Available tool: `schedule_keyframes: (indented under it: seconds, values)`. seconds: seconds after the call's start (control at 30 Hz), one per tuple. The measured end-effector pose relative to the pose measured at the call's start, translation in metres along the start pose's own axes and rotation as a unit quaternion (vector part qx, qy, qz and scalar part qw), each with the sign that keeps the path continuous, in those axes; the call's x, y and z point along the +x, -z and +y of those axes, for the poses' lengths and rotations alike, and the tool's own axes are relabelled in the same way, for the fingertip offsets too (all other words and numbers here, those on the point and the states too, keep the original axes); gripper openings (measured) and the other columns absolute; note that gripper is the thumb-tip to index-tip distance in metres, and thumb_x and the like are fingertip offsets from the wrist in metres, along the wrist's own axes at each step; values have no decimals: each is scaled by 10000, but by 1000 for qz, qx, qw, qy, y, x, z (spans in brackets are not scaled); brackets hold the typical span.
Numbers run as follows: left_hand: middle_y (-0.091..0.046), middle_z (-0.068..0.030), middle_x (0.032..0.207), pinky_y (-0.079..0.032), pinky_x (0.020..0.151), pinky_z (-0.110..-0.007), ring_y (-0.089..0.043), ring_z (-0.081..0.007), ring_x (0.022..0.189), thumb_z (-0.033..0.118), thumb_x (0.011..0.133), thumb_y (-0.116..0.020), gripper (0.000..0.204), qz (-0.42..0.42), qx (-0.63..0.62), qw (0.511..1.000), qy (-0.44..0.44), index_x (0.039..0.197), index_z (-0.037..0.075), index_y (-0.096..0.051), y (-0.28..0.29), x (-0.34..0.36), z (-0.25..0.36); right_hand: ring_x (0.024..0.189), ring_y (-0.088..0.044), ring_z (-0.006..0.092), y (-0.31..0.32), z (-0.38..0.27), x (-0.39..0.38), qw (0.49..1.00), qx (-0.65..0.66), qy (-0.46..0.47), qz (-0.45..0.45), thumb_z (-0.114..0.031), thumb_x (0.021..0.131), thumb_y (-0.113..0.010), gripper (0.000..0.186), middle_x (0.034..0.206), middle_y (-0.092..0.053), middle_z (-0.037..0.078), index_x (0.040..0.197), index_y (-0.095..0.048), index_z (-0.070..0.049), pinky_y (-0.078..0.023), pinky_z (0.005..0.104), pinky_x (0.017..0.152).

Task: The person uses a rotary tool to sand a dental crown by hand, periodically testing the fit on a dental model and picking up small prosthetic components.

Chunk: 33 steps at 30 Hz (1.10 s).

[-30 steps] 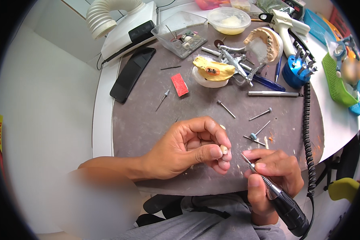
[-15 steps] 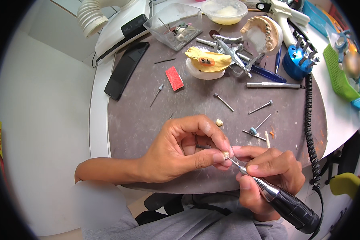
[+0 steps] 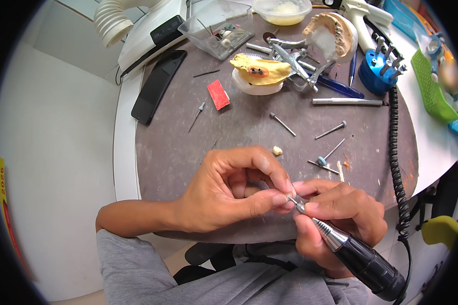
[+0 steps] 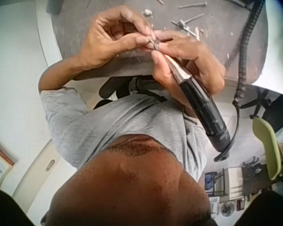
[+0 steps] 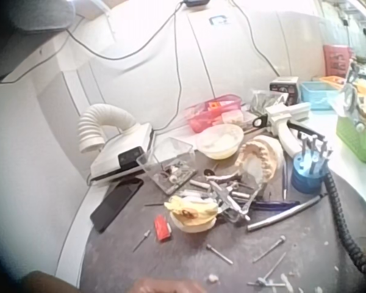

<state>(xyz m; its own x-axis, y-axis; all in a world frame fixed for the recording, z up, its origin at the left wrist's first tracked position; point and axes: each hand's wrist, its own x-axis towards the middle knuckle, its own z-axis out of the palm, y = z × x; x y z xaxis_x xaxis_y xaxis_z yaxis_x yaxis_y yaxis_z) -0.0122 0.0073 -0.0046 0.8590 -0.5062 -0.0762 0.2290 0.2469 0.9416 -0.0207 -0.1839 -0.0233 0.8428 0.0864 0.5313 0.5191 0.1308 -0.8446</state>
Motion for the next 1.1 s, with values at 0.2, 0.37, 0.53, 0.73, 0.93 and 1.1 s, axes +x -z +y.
schedule_keyframes:
  seconds: [0.2, 0.37, 0.53, 0.73, 0.93, 1.1]
  values:
    - [-589, -90, 990, -555, 856, -272, -616, -145, 953, -59, 857, -597, 119, 1, 26, 1000, -15, 973, -35, -590, -1, 0, -1, 609, -684, 237, 1, 1, -2, 1000, 2, 6, 0, 48, 604, -752, 195, 636, -641, 118, 754, -627, 42, -601, 357, 662]
    - [-586, -86, 987, -550, 846, -271, -613, -138, 943, -51, 863, -593, 103, 1, 44, 999, -21, 966, -40, -586, -2, -1, -2, 606, -684, 234, 3, 3, -2, 1000, -11, 14, -5, 47, 594, -754, 203, 632, -642, 115, 749, -623, 39, -601, 351, 660]
    - [-590, -112, 944, -563, 749, -285, -623, -156, 896, -54, 859, -589, 113, 29, 57, 998, -7, 957, -14, -549, -6, 0, 0, 598, -676, 224, -1, 1, 0, 1000, -21, 11, 5, 60, 593, -737, 190, 646, -643, 119, 731, -609, 36, -602, 363, 676]
    - [-589, -137, 933, -582, 737, -314, -641, -172, 832, -36, 887, -550, 131, 51, 8, 999, 19, 988, 8, -479, -9, 0, 3, 544, -630, 176, -1, 1, -8, 996, 47, 1, 71, 58, 618, -703, 168, 648, -630, 120, 730, -580, 44, -601, 430, 675]
    - [-590, -153, 961, -589, 778, -320, -655, -194, 857, -38, 893, -544, 132, 70, 0, 997, 15, 1003, 0, -482, -9, 1, 3, 547, -630, 176, -1, 1, -7, 998, 31, 5, 55, 50, 626, -710, 178, 651, -628, 121, 747, -580, 43, -602, 432, 682]
    - [-582, -168, 1003, -593, 788, -325, -657, -217, 904, -42, 886, -560, 139, 72, -7, 997, 27, 1015, -19, -514, -7, 0, 2, 556, -634, 178, -2, 1, -8, 998, 21, -7, 62, 53, 629, -711, 180, 661, -631, 123, 754, -582, 41, -603, 437, 686]
